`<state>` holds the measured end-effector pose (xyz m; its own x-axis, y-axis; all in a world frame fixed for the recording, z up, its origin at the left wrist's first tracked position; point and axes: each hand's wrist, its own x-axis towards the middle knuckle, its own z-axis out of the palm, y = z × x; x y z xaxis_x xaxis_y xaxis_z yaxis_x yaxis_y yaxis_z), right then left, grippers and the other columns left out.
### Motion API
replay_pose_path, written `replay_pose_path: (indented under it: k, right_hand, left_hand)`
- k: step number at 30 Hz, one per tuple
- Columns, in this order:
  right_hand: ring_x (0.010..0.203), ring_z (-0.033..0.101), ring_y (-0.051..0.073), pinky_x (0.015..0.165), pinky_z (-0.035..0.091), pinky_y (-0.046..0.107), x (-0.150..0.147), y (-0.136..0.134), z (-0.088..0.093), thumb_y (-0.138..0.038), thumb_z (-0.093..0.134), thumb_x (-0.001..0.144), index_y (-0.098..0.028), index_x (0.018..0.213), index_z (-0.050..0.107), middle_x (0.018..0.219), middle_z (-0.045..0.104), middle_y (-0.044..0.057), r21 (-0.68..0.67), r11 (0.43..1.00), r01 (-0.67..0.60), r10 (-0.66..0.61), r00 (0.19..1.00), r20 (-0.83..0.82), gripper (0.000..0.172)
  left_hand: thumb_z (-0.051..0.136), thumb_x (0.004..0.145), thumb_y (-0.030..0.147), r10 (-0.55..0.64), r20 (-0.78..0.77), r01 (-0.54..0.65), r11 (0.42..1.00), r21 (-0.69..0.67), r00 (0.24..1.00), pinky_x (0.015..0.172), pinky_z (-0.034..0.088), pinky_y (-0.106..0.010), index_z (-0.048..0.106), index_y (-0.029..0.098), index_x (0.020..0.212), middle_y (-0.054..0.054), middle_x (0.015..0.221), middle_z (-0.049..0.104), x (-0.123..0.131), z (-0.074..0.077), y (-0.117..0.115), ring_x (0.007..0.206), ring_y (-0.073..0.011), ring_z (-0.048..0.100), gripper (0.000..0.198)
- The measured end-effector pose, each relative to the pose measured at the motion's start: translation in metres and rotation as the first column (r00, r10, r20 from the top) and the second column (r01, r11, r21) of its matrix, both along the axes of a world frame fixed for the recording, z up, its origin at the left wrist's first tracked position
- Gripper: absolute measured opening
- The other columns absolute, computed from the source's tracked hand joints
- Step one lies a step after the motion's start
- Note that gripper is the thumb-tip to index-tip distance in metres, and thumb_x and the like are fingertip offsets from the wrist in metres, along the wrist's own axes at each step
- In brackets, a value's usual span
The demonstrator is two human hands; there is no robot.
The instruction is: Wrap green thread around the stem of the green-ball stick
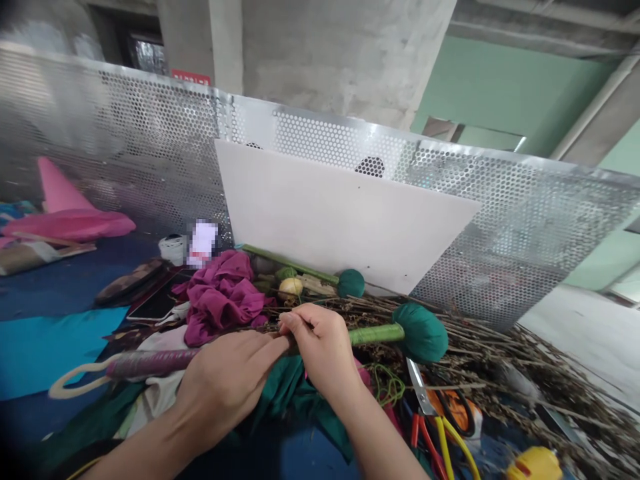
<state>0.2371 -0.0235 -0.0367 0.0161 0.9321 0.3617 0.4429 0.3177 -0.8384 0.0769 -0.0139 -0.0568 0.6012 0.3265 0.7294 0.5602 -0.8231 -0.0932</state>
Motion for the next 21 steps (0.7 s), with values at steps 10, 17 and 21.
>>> replay_pose_path:
  k: [10,17,21]
  right_hand:
    - [0.084,0.062,0.018,0.076,0.045,0.026,0.024,-0.007,0.018,-0.033,0.061,0.084,-0.018,0.061,0.062,0.083,0.070,0.004,-0.023,0.999,0.039,-0.041,0.994,-0.103,0.027]
    - [0.037,0.035,0.002,0.037,0.029,0.020,0.106,-0.028,0.033,-0.049,0.076,0.069,-0.017,0.071,0.069,0.075,0.066,0.002,-0.174,0.965,0.199,-0.250,0.898,-0.363,0.033]
    - [0.038,0.038,0.002,0.034,0.025,0.019,0.147,-0.033,0.033,-0.046,0.082,0.060,-0.018,0.072,0.074,0.066,0.062,0.004,-0.151,0.893,0.424,-0.448,0.808,-0.383,0.031]
  left_hand:
    - [0.046,0.086,0.007,0.010,0.138,-0.009,1.000,-0.009,0.990,0.057,0.053,-0.034,0.068,0.014,0.093,-0.004,0.080,0.076,-0.010,0.003,0.009,0.065,-0.0211,0.069,0.025]
    - [0.056,0.080,0.013,0.088,0.150,-0.066,0.987,-0.146,0.985,0.065,0.056,-0.031,0.073,0.018,0.092,-0.003,0.084,0.078,-0.031,0.012,0.024,0.072,-0.0208,0.072,0.021]
    - [0.057,0.075,0.009,0.096,0.080,-0.073,0.965,-0.251,0.992,0.066,0.055,-0.029,0.074,0.021,0.089,-0.002,0.082,0.078,-0.038,0.020,0.026,0.073,-0.0198,0.072,0.025]
